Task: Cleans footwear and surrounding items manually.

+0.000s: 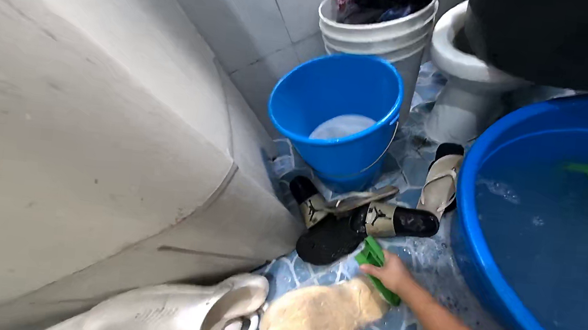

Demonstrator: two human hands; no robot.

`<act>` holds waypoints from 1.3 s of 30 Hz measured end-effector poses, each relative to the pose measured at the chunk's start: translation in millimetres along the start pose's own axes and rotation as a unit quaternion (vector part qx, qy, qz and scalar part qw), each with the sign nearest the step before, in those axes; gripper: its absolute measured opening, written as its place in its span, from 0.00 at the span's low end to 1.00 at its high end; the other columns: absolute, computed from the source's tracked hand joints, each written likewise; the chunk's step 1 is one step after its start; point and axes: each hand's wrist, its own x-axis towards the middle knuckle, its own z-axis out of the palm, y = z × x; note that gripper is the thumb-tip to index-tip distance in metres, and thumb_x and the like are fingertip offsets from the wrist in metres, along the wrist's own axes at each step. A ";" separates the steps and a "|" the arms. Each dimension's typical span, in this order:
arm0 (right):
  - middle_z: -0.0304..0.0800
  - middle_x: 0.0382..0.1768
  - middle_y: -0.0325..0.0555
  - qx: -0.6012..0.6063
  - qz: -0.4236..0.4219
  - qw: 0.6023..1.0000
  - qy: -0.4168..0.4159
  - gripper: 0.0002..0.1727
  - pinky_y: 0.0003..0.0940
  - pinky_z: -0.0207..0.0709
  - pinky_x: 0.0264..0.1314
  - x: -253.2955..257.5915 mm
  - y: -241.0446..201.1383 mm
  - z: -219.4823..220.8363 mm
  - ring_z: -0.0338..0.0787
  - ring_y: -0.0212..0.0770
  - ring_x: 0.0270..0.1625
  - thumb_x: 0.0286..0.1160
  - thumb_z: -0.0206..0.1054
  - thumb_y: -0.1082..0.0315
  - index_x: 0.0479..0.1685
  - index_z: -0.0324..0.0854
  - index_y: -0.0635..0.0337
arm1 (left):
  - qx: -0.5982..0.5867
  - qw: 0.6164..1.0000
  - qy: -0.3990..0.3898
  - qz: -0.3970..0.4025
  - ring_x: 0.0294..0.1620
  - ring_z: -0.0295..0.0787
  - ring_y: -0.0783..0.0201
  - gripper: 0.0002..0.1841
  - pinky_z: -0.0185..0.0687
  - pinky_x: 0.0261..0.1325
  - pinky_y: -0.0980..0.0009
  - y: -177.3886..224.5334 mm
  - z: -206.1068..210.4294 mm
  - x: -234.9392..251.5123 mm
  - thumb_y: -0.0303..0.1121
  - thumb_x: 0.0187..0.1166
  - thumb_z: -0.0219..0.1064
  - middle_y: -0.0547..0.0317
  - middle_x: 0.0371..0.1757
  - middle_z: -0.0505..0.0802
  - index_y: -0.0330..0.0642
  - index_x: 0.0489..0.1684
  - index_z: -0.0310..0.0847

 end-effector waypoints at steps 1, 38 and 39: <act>0.86 0.65 0.65 -0.002 0.009 1.000 0.007 0.35 0.54 0.74 0.77 -7.5 11.7 2.2 0.86 0.56 0.69 0.74 0.77 0.52 0.72 0.77 0.70 | -0.005 1.000 -0.001 -0.005 0.31 0.94 0.75 0.28 0.92 0.36 0.73 -0.9 -0.3 -1.6 0.18 0.34 0.76 0.70 0.32 0.97 0.51 0.41 0.82; 0.86 0.66 0.68 -0.084 0.101 0.989 0.069 0.38 0.59 0.73 0.78 -83.2 60.3 7.3 0.86 0.62 0.71 0.75 0.76 0.51 0.76 0.73 0.73 | 0.028 0.998 0.036 -0.050 0.31 0.93 0.70 0.39 0.91 0.31 0.69 29.9 73.7 14.7 0.12 0.28 0.60 0.62 0.33 0.93 0.37 0.56 0.63; 0.83 0.70 0.69 -0.153 0.147 0.976 0.039 0.39 0.61 0.71 0.80 -81.0 67.0 -5.2 0.83 0.64 0.75 0.77 0.75 0.51 0.79 0.70 0.72 | 0.024 0.998 0.033 -0.048 0.32 0.93 0.70 0.39 0.91 0.31 0.69 29.5 78.0 19.3 0.12 0.28 0.60 0.62 0.34 0.93 0.37 0.56 0.63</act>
